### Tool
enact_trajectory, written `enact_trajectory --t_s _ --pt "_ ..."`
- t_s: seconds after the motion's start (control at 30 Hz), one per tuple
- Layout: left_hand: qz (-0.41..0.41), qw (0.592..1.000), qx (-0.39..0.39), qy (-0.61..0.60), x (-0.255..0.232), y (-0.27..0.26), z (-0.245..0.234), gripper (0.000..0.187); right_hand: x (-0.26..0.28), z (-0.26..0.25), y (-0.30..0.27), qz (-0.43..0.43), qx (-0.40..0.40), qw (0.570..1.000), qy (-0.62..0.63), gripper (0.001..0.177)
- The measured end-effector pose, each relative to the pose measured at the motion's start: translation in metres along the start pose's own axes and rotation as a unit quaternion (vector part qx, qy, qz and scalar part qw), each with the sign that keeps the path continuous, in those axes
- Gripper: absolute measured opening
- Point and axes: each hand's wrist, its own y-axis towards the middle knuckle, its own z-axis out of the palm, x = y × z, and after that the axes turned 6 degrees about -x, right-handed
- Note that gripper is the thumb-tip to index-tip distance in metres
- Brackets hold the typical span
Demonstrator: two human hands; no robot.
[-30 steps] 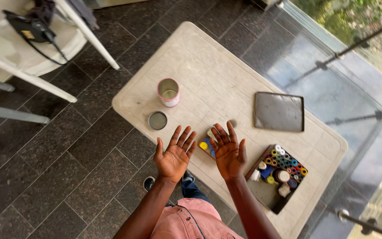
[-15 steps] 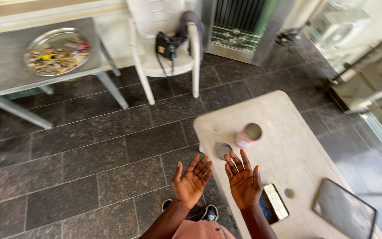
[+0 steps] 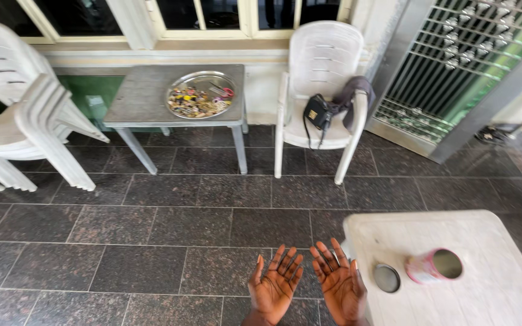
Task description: The person picks yellow buttons from a metal tray filled with various small items and places them into a small metal tin box on a table.
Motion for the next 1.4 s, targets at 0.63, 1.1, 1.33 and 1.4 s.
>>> enact_trajectory --t_s 0.63,1.1,1.33,1.4 --pt "0.079 0.94 0.329 0.05 -0.134 0.148 -0.113 0.082 -0.152 -0.022 0.226 0.248 -0.04 0.968 -0.011 0.088" --pt "0.071 0.991 0.093 -0.072 -0.187 0.229 -0.072 0.085 -0.149 0.005 0.344 0.269 0.073 0.96 0.008 0.085" --pt "0.13 0.984 -0.05 -0.114 -0.189 0.212 0.044 0.081 -0.133 0.047 0.366 0.274 0.132 0.951 0.055 0.081" --pt "0.161 0.978 -0.07 -0.111 -0.186 0.207 0.077 0.081 -0.125 0.067 0.363 0.26 0.138 0.954 0.05 0.081"
